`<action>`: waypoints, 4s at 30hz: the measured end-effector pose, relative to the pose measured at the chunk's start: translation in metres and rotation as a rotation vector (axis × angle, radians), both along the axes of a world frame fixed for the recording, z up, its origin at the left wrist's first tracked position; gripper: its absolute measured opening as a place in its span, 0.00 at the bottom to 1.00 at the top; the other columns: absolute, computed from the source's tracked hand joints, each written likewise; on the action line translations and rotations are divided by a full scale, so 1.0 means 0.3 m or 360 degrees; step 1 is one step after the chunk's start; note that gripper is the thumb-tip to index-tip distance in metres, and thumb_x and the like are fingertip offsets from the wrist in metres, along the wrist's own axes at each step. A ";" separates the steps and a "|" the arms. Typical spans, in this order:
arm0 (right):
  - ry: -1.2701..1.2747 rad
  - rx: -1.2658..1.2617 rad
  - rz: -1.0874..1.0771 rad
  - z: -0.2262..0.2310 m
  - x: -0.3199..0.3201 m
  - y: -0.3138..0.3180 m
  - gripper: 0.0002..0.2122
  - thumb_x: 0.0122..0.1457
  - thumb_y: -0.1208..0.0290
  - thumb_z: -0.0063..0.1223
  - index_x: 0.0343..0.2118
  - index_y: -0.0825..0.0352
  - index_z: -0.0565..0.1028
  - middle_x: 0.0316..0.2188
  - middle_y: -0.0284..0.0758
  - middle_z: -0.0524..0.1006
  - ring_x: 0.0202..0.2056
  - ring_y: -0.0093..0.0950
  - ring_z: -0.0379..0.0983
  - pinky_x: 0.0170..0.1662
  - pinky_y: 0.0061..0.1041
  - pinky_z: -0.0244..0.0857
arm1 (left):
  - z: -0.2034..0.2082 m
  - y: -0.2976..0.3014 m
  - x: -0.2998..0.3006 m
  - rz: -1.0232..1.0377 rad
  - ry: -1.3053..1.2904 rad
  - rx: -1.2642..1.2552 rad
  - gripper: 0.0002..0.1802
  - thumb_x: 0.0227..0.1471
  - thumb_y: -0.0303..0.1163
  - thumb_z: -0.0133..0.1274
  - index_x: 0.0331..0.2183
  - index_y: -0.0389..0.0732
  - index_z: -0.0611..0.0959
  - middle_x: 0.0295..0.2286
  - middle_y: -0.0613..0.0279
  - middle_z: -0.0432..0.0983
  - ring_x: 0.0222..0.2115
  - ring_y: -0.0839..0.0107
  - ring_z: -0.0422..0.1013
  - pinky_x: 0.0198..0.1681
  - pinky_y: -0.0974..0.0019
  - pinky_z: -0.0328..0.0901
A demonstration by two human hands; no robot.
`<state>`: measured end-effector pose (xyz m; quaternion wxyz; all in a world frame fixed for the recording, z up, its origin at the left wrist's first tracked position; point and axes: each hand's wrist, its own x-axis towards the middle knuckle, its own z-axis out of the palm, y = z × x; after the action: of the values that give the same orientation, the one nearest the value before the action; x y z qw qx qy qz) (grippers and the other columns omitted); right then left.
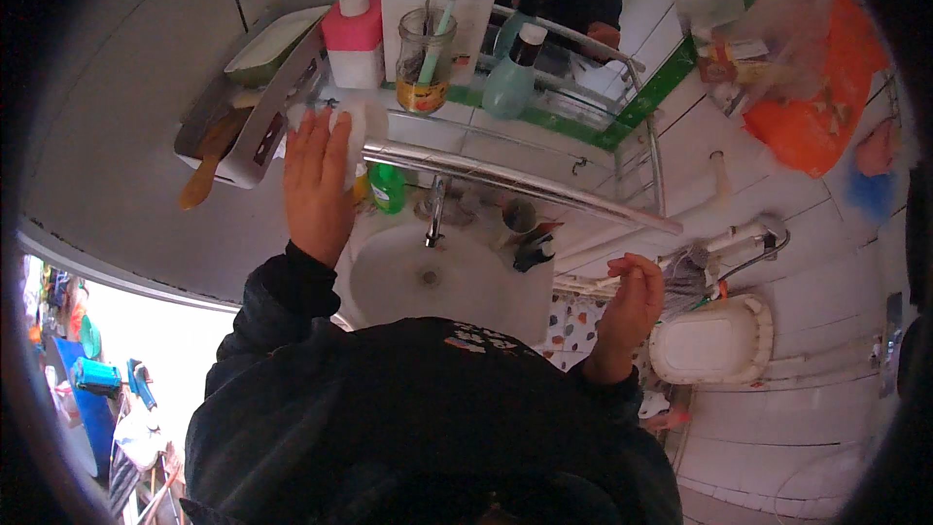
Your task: The person wipes the sink basin, faucet, and surrounding countertop with a white cloth, then rinses the cloth under running water and continues wiping the sink and faucet. They handle a green bottle and a yellow sponge during the process.
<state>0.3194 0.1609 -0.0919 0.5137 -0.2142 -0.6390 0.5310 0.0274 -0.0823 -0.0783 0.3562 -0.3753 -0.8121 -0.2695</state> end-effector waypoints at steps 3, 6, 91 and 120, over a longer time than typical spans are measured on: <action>0.0026 0.0027 -0.0045 0.007 0.014 -0.009 0.09 0.65 0.76 0.42 0.41 0.72 0.74 0.31 0.38 0.77 0.34 0.24 0.71 0.44 0.23 0.64 | -0.033 0.037 -0.021 0.0009 -0.0053 0.0082 0.39 0.39 0.15 0.54 0.57 0.42 0.70 0.55 0.50 0.66 0.61 0.49 0.56 0.65 0.44 0.45; -0.0161 0.0082 -0.0133 0.000 0.005 0.002 0.08 0.65 0.76 0.43 0.40 0.72 0.75 0.32 0.37 0.78 0.35 0.24 0.72 0.44 0.23 0.65 | -0.042 0.017 -0.030 0.0014 0.0073 0.0035 0.40 0.38 0.15 0.53 0.57 0.41 0.70 0.56 0.49 0.65 0.62 0.49 0.55 0.66 0.44 0.42; -0.0905 0.0896 0.0113 0.579 -0.282 0.286 0.13 0.54 0.69 0.50 0.37 0.73 0.77 0.30 0.41 0.80 0.33 0.31 0.77 0.39 0.30 0.68 | 0.069 0.049 0.178 -0.0986 -0.0010 0.0093 0.38 0.24 0.19 0.61 0.47 0.41 0.78 0.41 0.53 0.76 0.46 0.54 0.71 0.52 0.49 0.60; -0.0729 0.0464 0.0078 0.420 -0.267 0.120 0.16 0.63 0.64 0.52 0.47 0.71 0.75 0.29 0.38 0.81 0.31 0.23 0.79 0.37 0.20 0.69 | 0.150 0.228 0.114 -0.0561 -0.0220 -0.0181 0.25 0.46 0.31 0.59 0.47 0.34 0.76 0.42 0.46 0.74 0.44 0.49 0.70 0.48 0.54 0.64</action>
<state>0.2392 0.1968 0.0340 0.3681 -0.2371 -0.8133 0.3833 0.0617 -0.0141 -0.0334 0.2252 -0.5119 -0.7703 -0.3064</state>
